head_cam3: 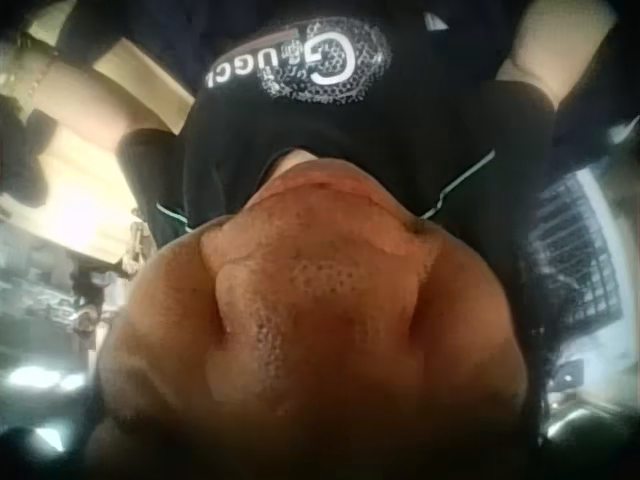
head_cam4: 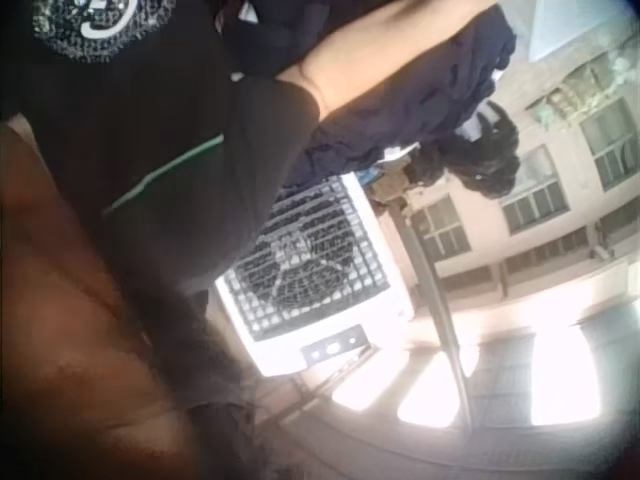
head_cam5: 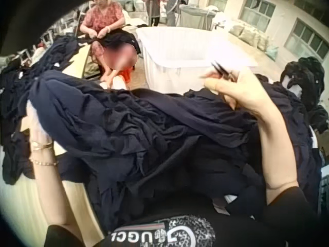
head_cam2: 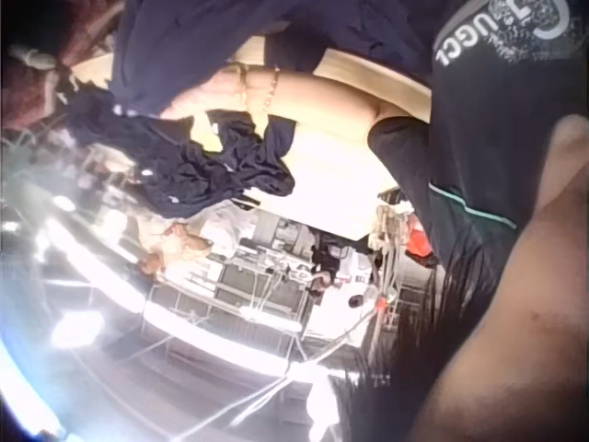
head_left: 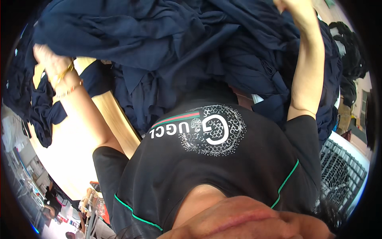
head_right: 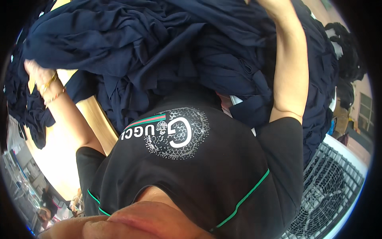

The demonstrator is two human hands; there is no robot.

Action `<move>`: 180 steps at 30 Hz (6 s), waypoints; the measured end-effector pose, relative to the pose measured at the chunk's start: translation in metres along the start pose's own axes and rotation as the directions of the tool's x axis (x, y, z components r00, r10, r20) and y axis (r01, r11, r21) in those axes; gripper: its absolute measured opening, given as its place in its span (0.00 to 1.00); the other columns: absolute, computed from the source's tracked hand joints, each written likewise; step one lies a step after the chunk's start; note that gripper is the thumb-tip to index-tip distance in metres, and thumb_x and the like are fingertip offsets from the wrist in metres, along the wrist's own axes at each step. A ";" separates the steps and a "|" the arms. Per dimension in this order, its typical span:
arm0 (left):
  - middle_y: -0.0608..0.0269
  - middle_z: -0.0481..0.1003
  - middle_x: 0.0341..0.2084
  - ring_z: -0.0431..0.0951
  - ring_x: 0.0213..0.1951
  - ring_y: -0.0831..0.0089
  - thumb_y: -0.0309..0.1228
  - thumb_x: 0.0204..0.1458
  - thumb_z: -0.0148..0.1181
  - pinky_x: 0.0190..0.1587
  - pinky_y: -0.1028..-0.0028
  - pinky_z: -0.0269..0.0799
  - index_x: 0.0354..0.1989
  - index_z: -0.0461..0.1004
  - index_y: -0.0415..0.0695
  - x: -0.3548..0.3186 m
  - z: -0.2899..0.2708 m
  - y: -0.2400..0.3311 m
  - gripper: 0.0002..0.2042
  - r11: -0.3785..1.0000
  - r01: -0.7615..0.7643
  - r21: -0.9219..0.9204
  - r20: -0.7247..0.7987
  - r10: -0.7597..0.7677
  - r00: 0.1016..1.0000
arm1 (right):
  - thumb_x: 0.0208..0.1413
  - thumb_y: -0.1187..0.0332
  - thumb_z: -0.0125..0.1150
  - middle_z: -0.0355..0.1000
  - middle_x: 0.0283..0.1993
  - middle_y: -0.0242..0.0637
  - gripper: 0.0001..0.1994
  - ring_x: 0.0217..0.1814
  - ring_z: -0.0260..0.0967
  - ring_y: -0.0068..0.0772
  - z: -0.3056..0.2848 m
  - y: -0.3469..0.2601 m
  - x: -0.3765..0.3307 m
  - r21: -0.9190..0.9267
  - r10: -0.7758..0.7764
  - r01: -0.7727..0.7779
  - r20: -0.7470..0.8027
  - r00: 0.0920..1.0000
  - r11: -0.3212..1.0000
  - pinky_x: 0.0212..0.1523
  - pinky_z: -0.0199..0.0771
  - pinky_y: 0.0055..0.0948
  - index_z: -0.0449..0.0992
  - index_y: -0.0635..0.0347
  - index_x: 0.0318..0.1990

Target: Trimming excess threads from finished garments using small snips.

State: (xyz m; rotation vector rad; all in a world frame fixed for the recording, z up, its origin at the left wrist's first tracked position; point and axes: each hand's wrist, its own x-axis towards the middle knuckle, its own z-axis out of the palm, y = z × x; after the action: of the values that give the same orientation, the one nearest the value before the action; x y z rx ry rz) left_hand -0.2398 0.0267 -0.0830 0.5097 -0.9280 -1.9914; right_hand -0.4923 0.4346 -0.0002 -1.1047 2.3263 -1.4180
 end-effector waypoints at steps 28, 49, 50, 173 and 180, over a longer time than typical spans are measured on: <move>0.60 0.79 0.47 0.81 0.40 0.78 0.26 0.63 0.61 0.42 0.79 0.78 0.56 0.75 0.38 -0.154 0.029 -0.078 0.15 0.860 -0.045 0.508 0.318 -0.139 0.938 | 0.59 0.76 0.69 0.78 0.31 0.27 0.01 0.28 0.72 0.15 0.106 -0.020 0.054 0.437 -0.200 0.082 0.232 0.952 0.896 0.30 0.70 0.18 0.83 0.61 0.37; 0.68 0.75 0.46 0.73 0.43 0.84 0.26 0.61 0.60 0.49 0.83 0.67 0.58 0.75 0.39 -0.095 0.050 -0.048 0.16 0.953 -0.043 0.301 0.471 -0.109 0.875 | 0.65 0.68 0.63 0.82 0.50 0.41 0.15 0.52 0.81 0.32 0.103 0.022 0.118 0.719 0.075 -0.404 0.443 0.893 0.566 0.52 0.85 0.32 0.78 0.65 0.55; 0.69 0.78 0.41 0.75 0.40 0.85 0.27 0.61 0.63 0.47 0.84 0.69 0.58 0.76 0.40 -0.092 0.039 -0.054 0.16 0.875 -0.012 0.483 0.468 -0.247 0.848 | 0.66 0.67 0.63 0.81 0.50 0.40 0.15 0.50 0.81 0.30 0.111 0.044 0.119 0.658 0.048 -0.587 0.646 0.762 0.470 0.52 0.84 0.29 0.78 0.64 0.56; 0.64 0.83 0.48 0.81 0.52 0.78 0.28 0.64 0.61 0.61 0.78 0.70 0.57 0.79 0.41 -0.125 0.038 -0.106 0.15 0.912 0.063 0.404 0.309 -0.201 0.930 | 0.52 0.77 0.74 0.73 0.36 0.38 0.20 0.35 0.71 0.30 0.155 0.030 0.030 0.036 -0.661 0.669 0.204 0.722 0.743 0.37 0.70 0.23 0.81 0.64 0.54; 0.64 0.82 0.49 0.80 0.52 0.78 0.28 0.64 0.60 0.61 0.78 0.70 0.57 0.79 0.40 -0.127 0.037 -0.109 0.15 0.925 0.073 0.373 0.312 -0.199 0.929 | 0.58 0.75 0.71 0.77 0.38 0.32 0.14 0.38 0.73 0.19 0.152 0.038 0.035 0.081 -0.667 0.669 0.230 0.709 0.739 0.38 0.70 0.17 0.84 0.64 0.51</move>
State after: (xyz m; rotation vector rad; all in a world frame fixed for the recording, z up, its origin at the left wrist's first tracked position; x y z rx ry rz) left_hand -0.2521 0.1871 -0.1417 0.4377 -1.5294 -2.0867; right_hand -0.4565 0.3172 -0.1041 -2.1448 1.8128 -1.3406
